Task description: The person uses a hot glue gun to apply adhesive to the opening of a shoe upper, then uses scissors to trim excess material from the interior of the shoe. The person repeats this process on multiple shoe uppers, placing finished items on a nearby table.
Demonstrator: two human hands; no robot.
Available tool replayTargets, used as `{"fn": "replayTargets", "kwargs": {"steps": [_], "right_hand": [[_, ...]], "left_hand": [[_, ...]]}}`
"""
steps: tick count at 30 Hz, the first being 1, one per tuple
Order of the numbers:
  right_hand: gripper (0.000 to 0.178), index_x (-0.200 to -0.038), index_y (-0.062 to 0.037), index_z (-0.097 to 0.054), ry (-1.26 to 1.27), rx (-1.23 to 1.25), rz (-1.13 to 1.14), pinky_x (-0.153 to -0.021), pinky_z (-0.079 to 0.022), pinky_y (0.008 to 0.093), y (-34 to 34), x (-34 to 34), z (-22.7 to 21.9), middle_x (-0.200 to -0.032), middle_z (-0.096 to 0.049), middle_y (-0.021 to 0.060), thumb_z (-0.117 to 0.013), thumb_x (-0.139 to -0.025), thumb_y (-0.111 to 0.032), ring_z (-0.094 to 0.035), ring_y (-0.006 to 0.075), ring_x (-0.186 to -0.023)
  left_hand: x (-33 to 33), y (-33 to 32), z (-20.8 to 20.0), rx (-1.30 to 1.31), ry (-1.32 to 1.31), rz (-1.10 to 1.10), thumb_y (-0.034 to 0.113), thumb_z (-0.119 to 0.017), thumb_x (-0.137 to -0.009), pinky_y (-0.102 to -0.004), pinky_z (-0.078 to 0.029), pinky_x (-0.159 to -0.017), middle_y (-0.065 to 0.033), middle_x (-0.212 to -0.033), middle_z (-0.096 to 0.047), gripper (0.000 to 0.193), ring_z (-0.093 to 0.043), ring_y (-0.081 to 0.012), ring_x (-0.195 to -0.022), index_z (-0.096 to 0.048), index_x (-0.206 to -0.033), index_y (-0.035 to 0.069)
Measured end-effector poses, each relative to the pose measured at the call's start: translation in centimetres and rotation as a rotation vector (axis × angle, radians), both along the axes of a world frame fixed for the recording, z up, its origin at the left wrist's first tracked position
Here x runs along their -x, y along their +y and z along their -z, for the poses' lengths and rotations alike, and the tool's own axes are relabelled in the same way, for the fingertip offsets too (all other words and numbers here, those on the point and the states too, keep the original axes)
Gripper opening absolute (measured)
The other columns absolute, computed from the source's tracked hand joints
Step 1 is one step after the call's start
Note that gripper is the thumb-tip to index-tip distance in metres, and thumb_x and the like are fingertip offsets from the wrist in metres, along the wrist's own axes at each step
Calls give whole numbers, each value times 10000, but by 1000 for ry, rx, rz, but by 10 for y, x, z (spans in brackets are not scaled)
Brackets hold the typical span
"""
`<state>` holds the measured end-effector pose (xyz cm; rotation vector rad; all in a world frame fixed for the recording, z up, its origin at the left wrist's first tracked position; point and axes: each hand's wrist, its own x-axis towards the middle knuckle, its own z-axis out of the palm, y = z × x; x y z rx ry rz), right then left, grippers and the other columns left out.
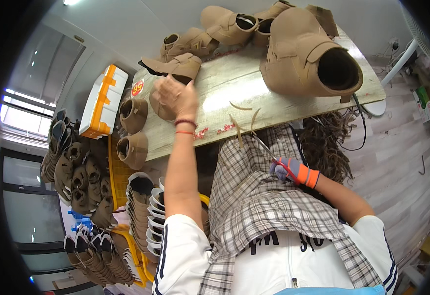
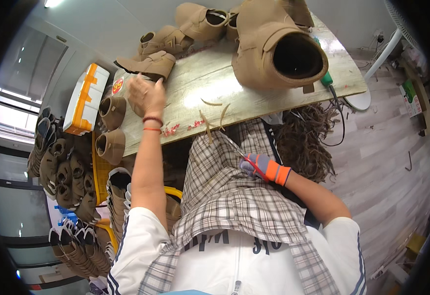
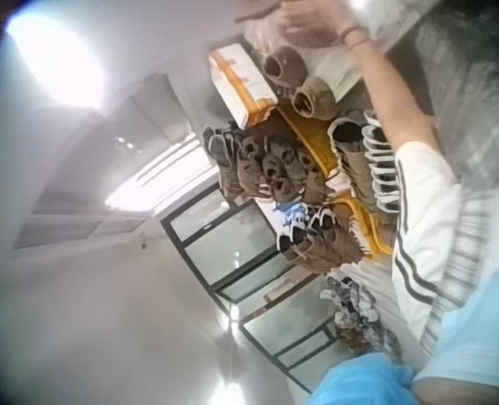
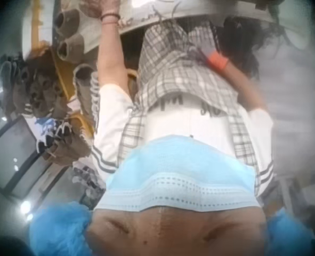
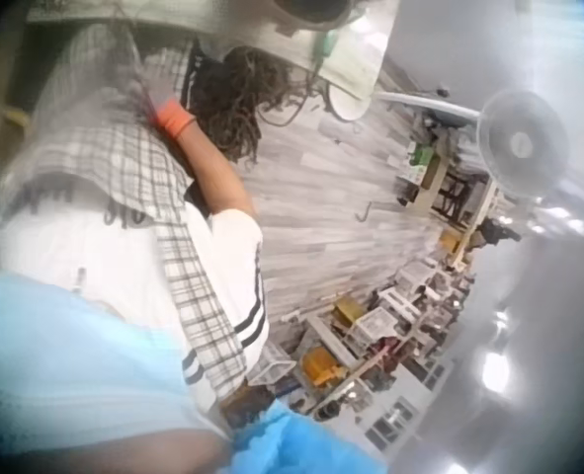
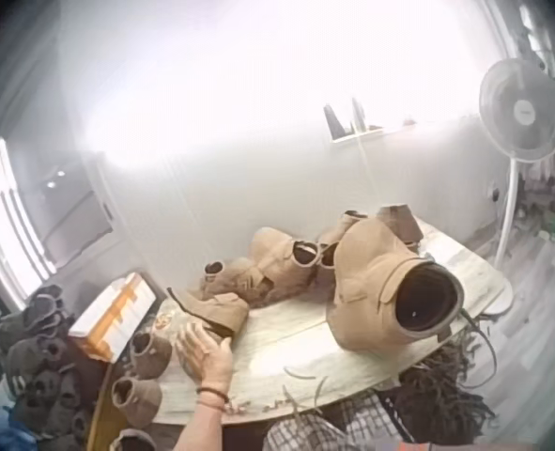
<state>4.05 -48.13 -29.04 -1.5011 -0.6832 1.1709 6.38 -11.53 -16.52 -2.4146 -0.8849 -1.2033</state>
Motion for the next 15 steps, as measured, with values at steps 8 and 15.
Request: {"fn": "replayTargets", "kwargs": {"steps": [8,15], "right_hand": [[250,-964,27,-586,173,-184,122,-494,-363,234,-11,-4,7,-606,-476,-9,-494,-937,-204,-424,80,-518],[666,-1105,19,-576,-144,-359,472,-566,-341,215,-54,-20,-68,-689,-503,-20,-504,-907,-613,-422,61,-601]], "left_hand": [[100,-36,-20,639,256,634,81,-662,-804,-438,-402,-964,-264,-1331,-490,100,-491,-421,-1189,-620,-848,1],[159,-102,-64,1690,-133,1070,-21,-545,-887,-290,-412,-958,-159,-1352,-531,79,-548,-160,-1137,-600,-943,-31]]}}
